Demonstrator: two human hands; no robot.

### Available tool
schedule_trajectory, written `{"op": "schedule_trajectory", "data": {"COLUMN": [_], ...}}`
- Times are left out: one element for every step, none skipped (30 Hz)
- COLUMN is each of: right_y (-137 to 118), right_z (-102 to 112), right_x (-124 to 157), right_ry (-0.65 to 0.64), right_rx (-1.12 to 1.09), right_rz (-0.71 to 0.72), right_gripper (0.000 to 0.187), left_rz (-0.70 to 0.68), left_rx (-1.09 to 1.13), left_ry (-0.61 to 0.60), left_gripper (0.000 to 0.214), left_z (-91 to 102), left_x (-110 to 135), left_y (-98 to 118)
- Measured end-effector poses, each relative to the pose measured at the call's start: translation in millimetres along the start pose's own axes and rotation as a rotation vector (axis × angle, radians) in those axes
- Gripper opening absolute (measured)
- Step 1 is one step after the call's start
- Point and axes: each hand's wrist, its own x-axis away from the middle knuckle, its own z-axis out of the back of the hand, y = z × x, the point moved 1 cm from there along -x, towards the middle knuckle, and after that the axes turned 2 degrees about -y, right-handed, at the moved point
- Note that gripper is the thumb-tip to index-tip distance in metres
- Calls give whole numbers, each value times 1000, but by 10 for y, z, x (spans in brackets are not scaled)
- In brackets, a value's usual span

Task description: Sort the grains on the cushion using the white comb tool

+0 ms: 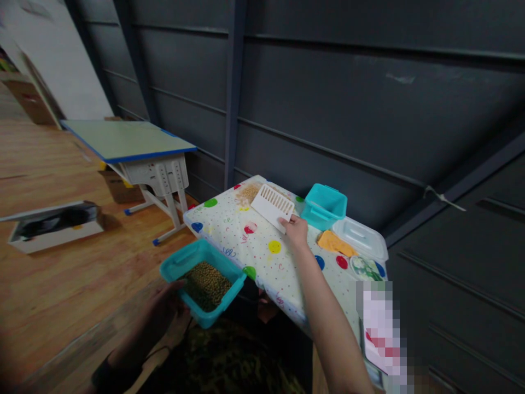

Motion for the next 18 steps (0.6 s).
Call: {"op": "schedule_trajectory", "data": {"right_y": [20, 34, 40, 40, 34, 24, 11, -2, -14, -23, -27, -27, -21, -9, 8, 30, 55, 82], "right_z": [40, 78, 112, 139, 156, 162, 155, 134, 101, 58, 11, -37, -80, -114, -137, -145, -141, -125], "right_x": [-8, -10, -6, 3, 17, 34, 53, 71, 88, 101, 109, 112, 107, 97, 80, 58, 31, 2], "right_ry": [21, 37, 46, 45, 41, 31, 18, -1, -26, -55, -85, -113, -134, -145, -145, -138, -129, -121], "right_rx": [-21, -41, -60, -77, -94, -109, -124, -137, -148, -151, -143, -125, -99, -70, -43, -18, 8, 33], "right_rz": [-19, -38, -54, -67, -71, -65, -53, -39, -26, -16, -9, -2, 5, 14, 25, 39, 63, 92], "right_gripper": [53, 54, 56, 57, 58, 59, 59, 59, 58, 58, 56, 55, 53, 51, 50, 49, 49, 49], "left_rz": [4, 10, 17, 26, 33, 34, 34, 33, 32, 29, 24, 17, 9, 1, -4, -7, -6, -5], "left_rx": [0, -1, -2, -3, -2, 3, 10, 18, 25, 32, 36, 35, 29, 19, 6, -8, -17, -19], "left_ry": [-4, -11, -15, -16, -9, 3, 15, 25, 30, 32, 29, 29, 31, 33, 31, 30, 30, 34], "left_gripper": [38, 39, 40, 41, 41, 41, 40, 39, 38, 37, 34, 33, 33, 35, 37, 39, 42, 43], "left_z": [-2, -5, -8, -10, -11, -11, -11, -10, -8, -6, -2, 4, 11, 18, 23, 27, 27, 25], "left_x": [10, 16, 17, 12, 5, -5, -15, -24, -30, -33, -34, -33, -32, -30, -29, -28, -27, -25], "left_y": [8, 11, 7, -3, -17, -33, -50, -65, -78, -88, -95, -101, -106, -109, -112, -113, -111, -104]}}
